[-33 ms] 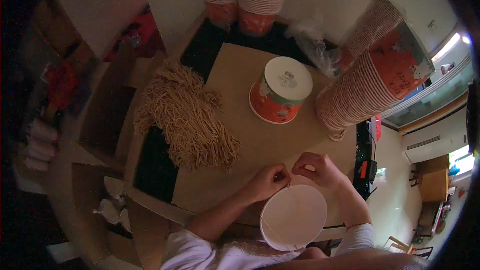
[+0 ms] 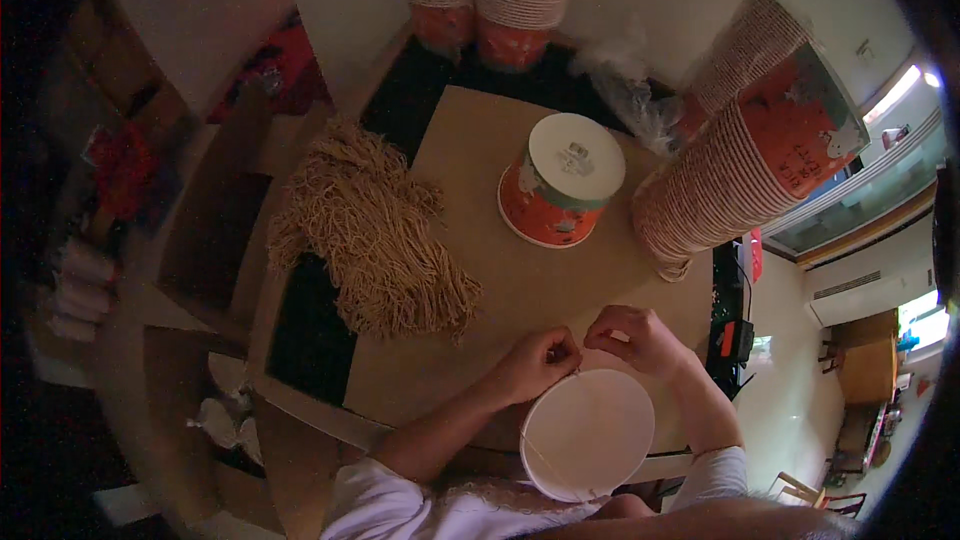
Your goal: Threading string through pre-punched holes in paper cups for packaging or assembly.
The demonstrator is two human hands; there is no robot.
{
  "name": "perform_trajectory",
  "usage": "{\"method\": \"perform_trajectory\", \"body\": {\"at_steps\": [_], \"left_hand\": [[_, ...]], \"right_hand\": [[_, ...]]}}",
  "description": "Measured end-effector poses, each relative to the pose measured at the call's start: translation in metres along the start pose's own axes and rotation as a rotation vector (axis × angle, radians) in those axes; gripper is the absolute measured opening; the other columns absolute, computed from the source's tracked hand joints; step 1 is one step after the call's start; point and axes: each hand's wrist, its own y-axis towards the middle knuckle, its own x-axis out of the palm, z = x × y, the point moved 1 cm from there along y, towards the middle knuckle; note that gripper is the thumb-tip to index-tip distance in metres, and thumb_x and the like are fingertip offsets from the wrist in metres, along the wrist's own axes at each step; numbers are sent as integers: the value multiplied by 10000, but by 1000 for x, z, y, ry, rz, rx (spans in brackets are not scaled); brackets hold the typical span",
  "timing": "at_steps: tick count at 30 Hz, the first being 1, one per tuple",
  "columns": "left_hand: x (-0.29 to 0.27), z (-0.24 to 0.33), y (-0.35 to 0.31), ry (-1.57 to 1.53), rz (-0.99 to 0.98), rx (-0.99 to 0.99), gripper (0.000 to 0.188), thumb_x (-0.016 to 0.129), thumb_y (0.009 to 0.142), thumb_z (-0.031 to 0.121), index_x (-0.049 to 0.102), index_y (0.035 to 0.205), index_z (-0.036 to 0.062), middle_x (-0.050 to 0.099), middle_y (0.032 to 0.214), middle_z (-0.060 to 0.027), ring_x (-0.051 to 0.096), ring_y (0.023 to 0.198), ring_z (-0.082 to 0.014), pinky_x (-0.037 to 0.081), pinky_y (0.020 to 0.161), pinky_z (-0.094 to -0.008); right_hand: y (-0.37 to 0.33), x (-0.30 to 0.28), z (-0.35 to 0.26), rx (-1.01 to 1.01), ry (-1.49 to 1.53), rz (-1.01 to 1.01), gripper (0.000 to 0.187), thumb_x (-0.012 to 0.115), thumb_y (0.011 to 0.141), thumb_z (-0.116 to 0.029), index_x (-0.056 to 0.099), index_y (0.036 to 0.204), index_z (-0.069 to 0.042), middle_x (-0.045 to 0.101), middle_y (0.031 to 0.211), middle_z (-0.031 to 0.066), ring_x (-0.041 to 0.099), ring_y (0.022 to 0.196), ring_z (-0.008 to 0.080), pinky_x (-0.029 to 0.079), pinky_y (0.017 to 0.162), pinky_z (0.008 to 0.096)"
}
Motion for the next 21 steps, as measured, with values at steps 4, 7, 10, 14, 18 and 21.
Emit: {"method": "perform_trajectory", "body": {"at_steps": [4, 7, 10, 14, 18, 21], "left_hand": [[0, -6, -1, 38, 45, 72, 106, 580, 795, 72, 517, 749, 0, 571, 673, -47, 533, 640, -78, 458, 606, -249], [0, 8, -6, 40, 66, 101, 91, 579, 781, 49, 514, 747, -4, 566, 655, -49, 533, 620, -79, 454, 583, -252], [0, 14, -7, 90, 78, 140, 92, 588, 773, 42, 511, 749, -2, 565, 650, -48, 535, 609, -82, 452, 572, -254], [0, 11, -8, 111, 94, 137, 94, 594, 769, 41, 510, 756, 0, 564, 650, -48, 536, 606, -86, 455, 573, -255], [-2, 7, -7, 75, 72, 181, 105, 596, 775, 48, 503, 761, 2, 559, 665, -46, 532, 626, -82, 456, 580, -256], [-1, -9, -2, -161, 84, 147, 117, 595, 790, 55, 497, 756, 2, 545, 728, -47, 531, 678, -85, 453, 609, -243]], "right_hand": [[0, 1, -1, -8, -97, -65, 74, 579, 786, -75, 584, 824, -12, 582, 778, 102, 579, 724, 253, 459, 636, 326], [0, 1, -5, 50, -123, -156, 92, 524, 829, -89, 542, 836, 1, 559, 769, 116, 561, 718, 280, 447, 637, 332], [-2, 1, -3, 91, -71, -175, 103, 494, 853, -89, 513, 856, 12, 540, 769, 120, 545, 706, 285, 439, 637, 328], [-2, 2, -2, 98, 27, -134, 100, 502, 856, -93, 517, 844, 5, 544, 773, 101, 547, 704, 223, 439, 640, 302], [-2, 0, -7, 192, 116, -85, 52, 547, 827, -58, 539, 839, -9, 563, 781, 78, 566, 731, 162, 447, 650, 274], [3, -4, -14, 178, 72, -28, 34, 569, 804, -35, 561, 825, -9, 568, 775, 76, 580, 731, 164, 452, 657, 267]]}}
